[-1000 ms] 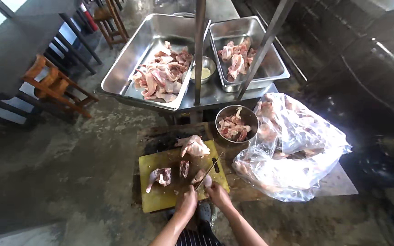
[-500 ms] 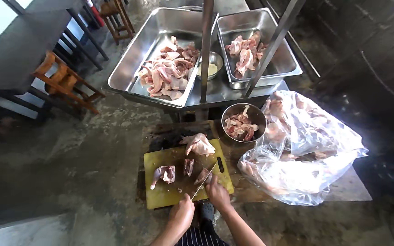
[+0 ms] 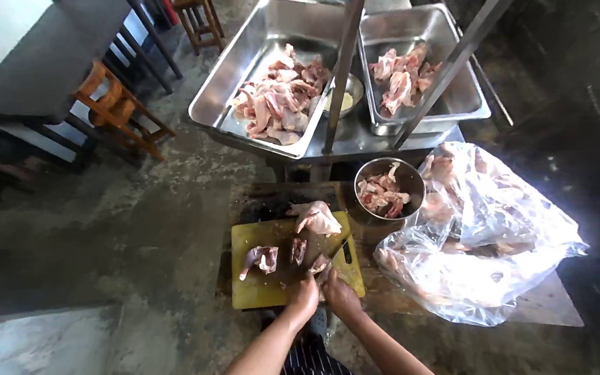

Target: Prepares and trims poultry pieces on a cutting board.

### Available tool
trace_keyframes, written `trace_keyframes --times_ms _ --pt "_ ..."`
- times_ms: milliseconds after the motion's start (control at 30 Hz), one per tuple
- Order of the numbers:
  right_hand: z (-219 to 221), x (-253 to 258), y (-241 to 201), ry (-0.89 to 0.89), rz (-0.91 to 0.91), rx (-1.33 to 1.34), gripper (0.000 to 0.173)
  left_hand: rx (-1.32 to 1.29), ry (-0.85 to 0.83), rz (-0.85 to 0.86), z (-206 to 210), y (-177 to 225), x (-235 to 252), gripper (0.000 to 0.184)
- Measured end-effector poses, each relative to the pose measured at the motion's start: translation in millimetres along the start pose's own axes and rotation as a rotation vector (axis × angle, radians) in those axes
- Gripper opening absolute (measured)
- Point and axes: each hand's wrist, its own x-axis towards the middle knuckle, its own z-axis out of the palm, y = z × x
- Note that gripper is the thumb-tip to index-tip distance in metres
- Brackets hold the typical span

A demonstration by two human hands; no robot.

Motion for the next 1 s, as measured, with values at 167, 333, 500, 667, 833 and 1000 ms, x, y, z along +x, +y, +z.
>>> trace_keyframes --times_ms 167,333,500,667,833,1000 --pt "-8 -1 -1 0.045 0.017 0.084 0.060 -0.047 0.078 0.041 12 -21 2 0.046" --pt "3 1 11 0.139 0.049 0.604 0.057 0.102 -0.020 -0.038 14 -103 -41 0.050" --pt "15 4 30 0.258 0.065 1.437 0.040 0.063 -0.039 -0.088 -3 -128 -77 0.049" --pt "-9 20 26 0.087 0.111 1.186 0.039 -0.017 -0.002 -0.111 -15 -122 -113 0.046" --pt "-32 27 -50 0.139 0.058 0.729 0.064 -0.196 0.116 -0.179 -42 -140 -147 0.048" --pt "-22 45 -119 0.185 0.069 0.141 0.082 -0.279 0.157 -0.309 -36 -168 -166 0.052"
